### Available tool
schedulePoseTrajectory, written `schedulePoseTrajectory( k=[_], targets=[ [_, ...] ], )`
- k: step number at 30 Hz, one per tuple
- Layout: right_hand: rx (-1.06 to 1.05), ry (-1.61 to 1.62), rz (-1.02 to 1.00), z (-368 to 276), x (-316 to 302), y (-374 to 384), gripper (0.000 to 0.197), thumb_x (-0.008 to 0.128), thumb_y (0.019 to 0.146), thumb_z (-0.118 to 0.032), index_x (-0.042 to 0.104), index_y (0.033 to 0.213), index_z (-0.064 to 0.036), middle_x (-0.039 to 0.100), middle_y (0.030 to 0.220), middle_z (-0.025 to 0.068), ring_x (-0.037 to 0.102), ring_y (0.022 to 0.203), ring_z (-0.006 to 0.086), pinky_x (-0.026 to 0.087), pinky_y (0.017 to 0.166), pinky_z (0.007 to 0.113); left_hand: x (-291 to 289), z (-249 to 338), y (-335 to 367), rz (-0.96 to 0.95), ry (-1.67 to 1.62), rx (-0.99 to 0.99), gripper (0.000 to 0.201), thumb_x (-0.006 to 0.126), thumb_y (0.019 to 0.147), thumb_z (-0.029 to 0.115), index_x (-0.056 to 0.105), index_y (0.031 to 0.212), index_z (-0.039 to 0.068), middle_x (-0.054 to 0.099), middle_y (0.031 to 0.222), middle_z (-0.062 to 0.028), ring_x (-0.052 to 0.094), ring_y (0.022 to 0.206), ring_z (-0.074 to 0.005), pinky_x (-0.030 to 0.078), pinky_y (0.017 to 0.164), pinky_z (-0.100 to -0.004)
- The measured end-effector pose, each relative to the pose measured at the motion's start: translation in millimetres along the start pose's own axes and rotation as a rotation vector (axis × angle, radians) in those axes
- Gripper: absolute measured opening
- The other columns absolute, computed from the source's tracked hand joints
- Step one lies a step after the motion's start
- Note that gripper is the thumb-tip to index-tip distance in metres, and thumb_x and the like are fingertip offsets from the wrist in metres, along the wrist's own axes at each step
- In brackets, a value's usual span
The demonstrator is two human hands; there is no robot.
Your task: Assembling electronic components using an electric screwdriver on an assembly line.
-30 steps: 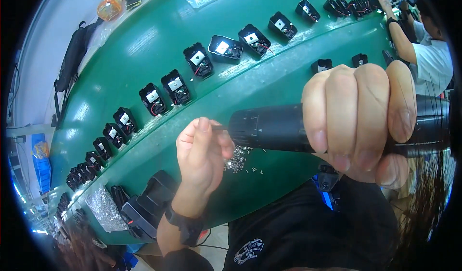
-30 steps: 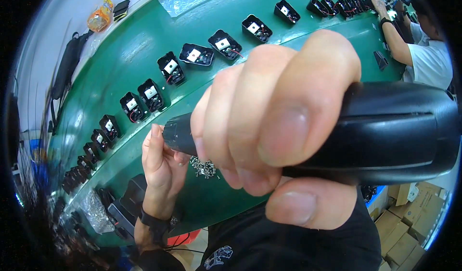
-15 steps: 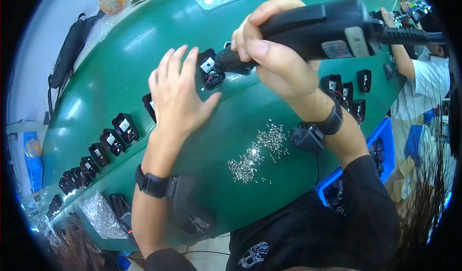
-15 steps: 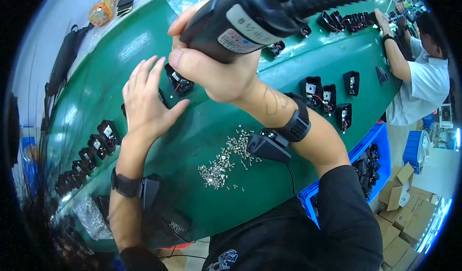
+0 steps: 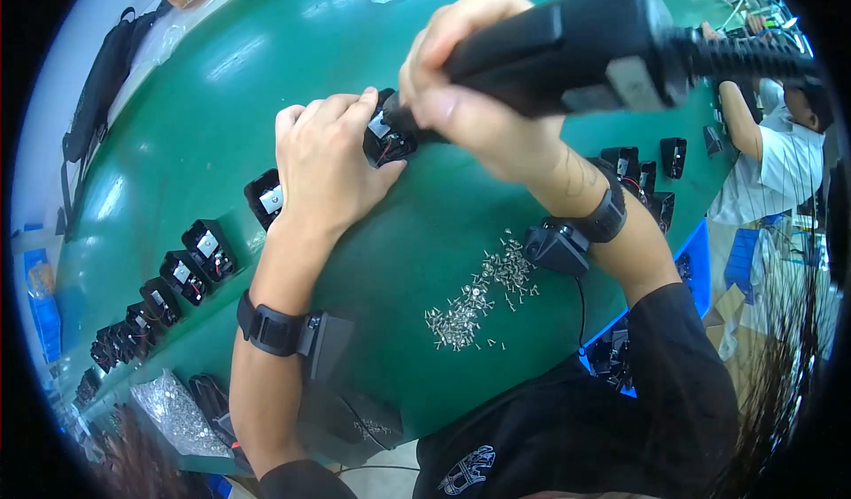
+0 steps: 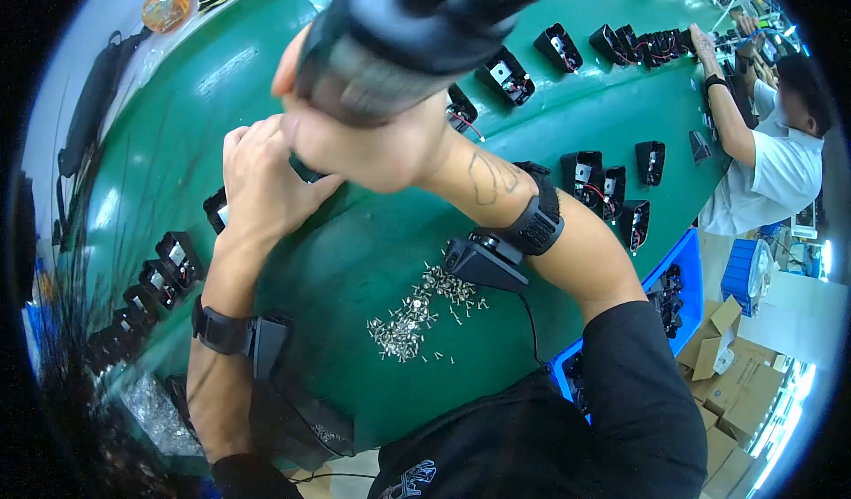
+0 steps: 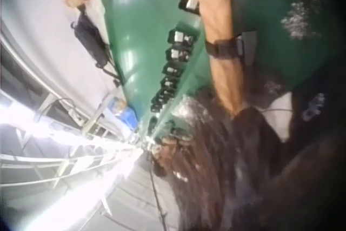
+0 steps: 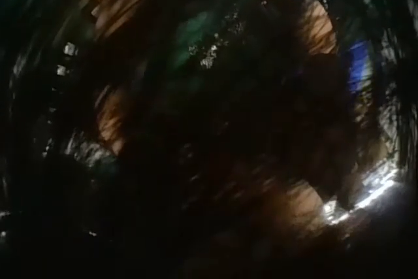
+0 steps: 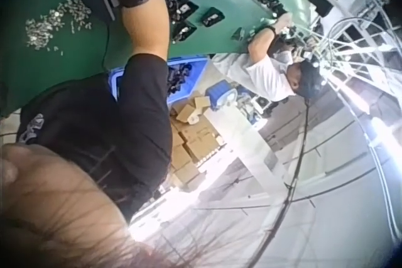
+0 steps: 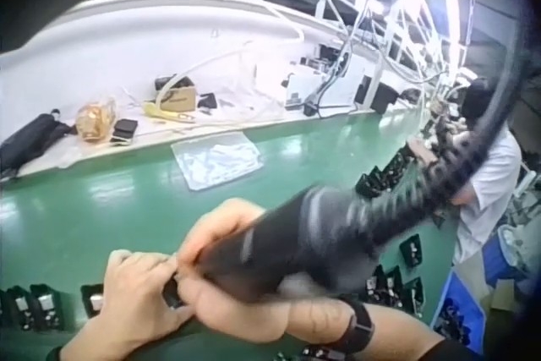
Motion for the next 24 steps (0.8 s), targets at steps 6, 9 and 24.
schedulePoseTrajectory(
  k=[6, 9, 24],
  targets=[
    [-0.005, -0.120, -0.180, -2, 18, 2, 0.024, 0.058, 0.076, 0.010, 0.046, 0.094, -0.0026, 0.054, 0.076, 0.0076, 0.054, 0.067, 0.0140, 0.048, 0.064, 0.028, 1, -2, -2, 0.010, -0.013, 0.034, 0.061, 0.084, 0.056, 0.026, 0.066, 0.110, 0.004, 0.067, 0.096, -0.0082, 0.062, 0.091, -0.0244, 0.040, 0.089, -0.0387],
    [-0.061, -0.108, -0.233, 2, 18, 2, 0.024, 0.058, 0.076, 0.010, 0.046, 0.092, -0.0028, 0.054, 0.076, 0.0074, 0.054, 0.067, 0.0139, 0.048, 0.064, 0.028, 0, -1, -3, -0.007, 0.001, 0.014, 0.062, 0.084, 0.056, 0.027, 0.066, 0.111, 0.004, 0.067, 0.096, -0.0082, 0.063, 0.093, -0.0241, 0.040, 0.090, -0.0394],
    [0.061, 0.148, 0.193, -55, -23, -52, 0.030, 0.066, 0.076, 0.004, 0.053, 0.102, -0.0036, 0.058, 0.074, 0.0067, 0.060, 0.074, 0.0161, 0.050, 0.070, 0.031, -12, 28, -22, 0.160, 0.152, -0.002, 0.072, 0.079, 0.067, 0.024, 0.052, 0.131, 0.005, 0.051, 0.133, -0.0173, 0.041, 0.131, -0.0372, 0.033, 0.106, -0.0474]
  ],
)
Point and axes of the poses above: each hand's wrist, its own y-axis towards the middle knuckle, its own x-axis out of the palm, z = x × y, the point moved 6 cm from there along y, towards the middle knuckle
